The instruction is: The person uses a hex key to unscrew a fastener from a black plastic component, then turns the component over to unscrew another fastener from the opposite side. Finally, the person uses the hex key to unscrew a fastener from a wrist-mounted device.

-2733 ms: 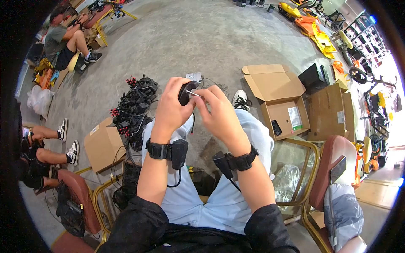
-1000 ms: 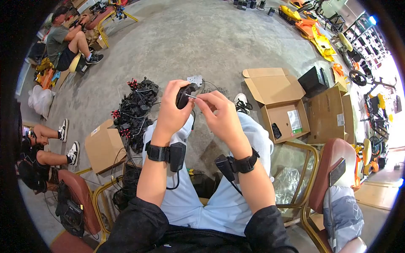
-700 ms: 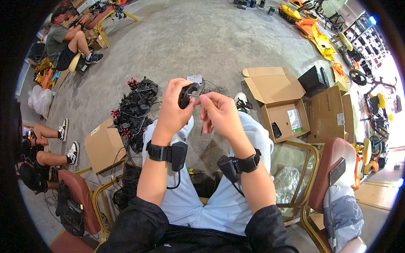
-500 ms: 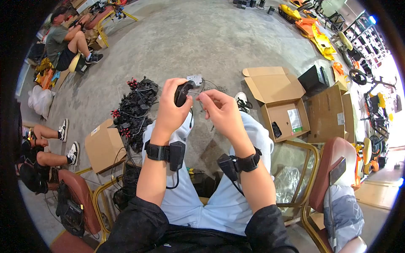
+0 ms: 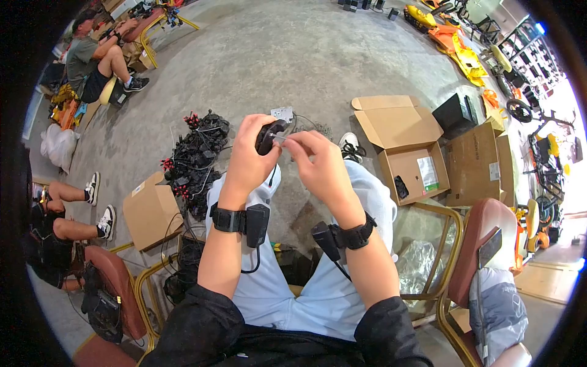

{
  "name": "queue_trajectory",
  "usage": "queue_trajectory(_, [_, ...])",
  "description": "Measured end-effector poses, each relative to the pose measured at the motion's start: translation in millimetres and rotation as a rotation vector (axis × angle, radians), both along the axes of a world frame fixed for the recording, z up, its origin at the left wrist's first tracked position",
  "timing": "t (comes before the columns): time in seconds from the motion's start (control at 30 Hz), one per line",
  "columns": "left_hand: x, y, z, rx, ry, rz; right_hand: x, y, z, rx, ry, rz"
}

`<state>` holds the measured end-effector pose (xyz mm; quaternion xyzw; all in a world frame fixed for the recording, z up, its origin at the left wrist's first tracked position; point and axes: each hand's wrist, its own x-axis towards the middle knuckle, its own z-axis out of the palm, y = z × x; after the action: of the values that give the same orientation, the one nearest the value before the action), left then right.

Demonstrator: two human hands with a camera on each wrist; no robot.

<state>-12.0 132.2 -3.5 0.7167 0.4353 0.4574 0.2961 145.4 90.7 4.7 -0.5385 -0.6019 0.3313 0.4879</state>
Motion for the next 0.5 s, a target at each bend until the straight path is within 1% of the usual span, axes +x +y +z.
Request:
queue_trajectory(0.03, [0, 0, 0, 0.000, 0.000, -0.001, 2, 0, 3, 0.000, 0.000, -0.001])
queue_trajectory(0.1, [1, 0, 0, -0.010, -0.002, 0.015, 6, 0, 11, -0.453, 0.411, 0.125])
queue_trajectory(0.13, [1, 1, -1, -0.010, -0.002, 0.015, 6, -1, 10, -0.453, 0.411, 0.125])
queue_trajectory(0.2, [0, 4, -3, 0.025, -0.004, 0.032, 5, 0, 8, -0.356, 0.355, 0.113])
queue_trajectory(0.23, [-1, 3, -3, 0.026, -0.003, 0.032, 4, -1, 6, -0.355, 0.356, 0.114])
queue_trajectory(0.3, [-1, 2, -1, 0.015, 0.012, 0.008, 1, -1, 3, -0.247, 0.203, 0.053])
queue_trajectory(0.33, [0, 2, -1, 0.015, 0.011, 0.007, 1, -1, 1, -0.247, 0.203, 0.052])
queue_trajectory(0.4, [0, 1, 0, 0.002, 0.005, -0.007, 0, 0, -1, -0.090, 0.064, 0.017])
queue_trajectory(0.43, [-1, 1, -1, 0.002, 0.006, -0.006, 1, -1, 1, -0.090, 0.065, 0.018])
queue_trajectory(0.5, [-1, 2, -2, 0.039, 0.041, -0.018, 2, -2, 6, 0.095, -0.214, -0.013])
